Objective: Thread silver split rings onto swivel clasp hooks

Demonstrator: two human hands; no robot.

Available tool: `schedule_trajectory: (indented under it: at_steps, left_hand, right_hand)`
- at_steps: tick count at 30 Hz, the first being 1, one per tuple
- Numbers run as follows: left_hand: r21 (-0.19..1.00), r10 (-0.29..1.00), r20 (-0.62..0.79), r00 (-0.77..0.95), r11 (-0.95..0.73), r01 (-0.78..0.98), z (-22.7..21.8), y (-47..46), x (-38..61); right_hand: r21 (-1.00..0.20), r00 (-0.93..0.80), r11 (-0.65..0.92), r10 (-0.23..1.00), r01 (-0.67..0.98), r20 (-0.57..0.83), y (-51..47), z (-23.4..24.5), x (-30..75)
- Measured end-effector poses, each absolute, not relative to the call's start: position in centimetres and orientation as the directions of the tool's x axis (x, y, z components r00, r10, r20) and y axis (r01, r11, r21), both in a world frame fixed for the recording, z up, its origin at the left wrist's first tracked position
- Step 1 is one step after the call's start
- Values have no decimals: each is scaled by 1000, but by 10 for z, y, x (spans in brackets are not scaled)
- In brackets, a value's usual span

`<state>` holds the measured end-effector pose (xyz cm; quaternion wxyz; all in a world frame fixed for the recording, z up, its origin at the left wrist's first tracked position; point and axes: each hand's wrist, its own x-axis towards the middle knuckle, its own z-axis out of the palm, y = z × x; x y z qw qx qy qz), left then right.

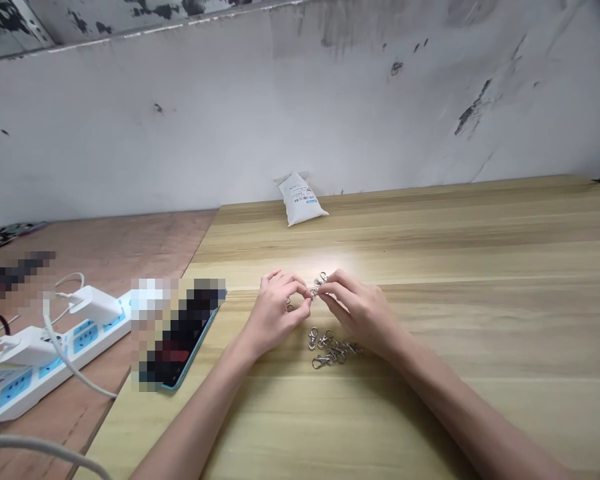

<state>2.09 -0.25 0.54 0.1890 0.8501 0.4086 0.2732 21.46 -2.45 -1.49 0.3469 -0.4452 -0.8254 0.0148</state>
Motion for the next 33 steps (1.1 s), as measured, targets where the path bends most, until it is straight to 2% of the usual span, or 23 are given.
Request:
schedule_trajectory:
  at_steps: [2,4,9,12,22,28,33]
  left_hand:
    - [550,798,302,522,-593,588,5,-3,21]
    - [545,794,307,525,-598,588,5,-3,21]
    - [527,790,323,521,-607,595,5,-3,22]
    - [520,783,328,528,-617,591,3,-3,22]
    - [516,788,304,535,-609,602,6,-3,20]
    - [489,776,285,563,-623,611,3,-1,17]
    - [361,748,288,598,-663,656,5,4,7]
  right_hand:
    - [-302,-382,606,740,736,554,-26,-15,214]
    - [-328,-385,605,752,726,535,-26,-16,214]
    - [-596,-304,563,821,573,484,-26,-19,211]
    - [-652,-268,544,835,528,480,-28,-20,207]
    - [-625,-342,640,768,448,541,-31,-19,203]
    - [-560,-431,671,741,486,515,-32,-20,204]
    - [-570,-445,604,796,556,409,-28,-16,213]
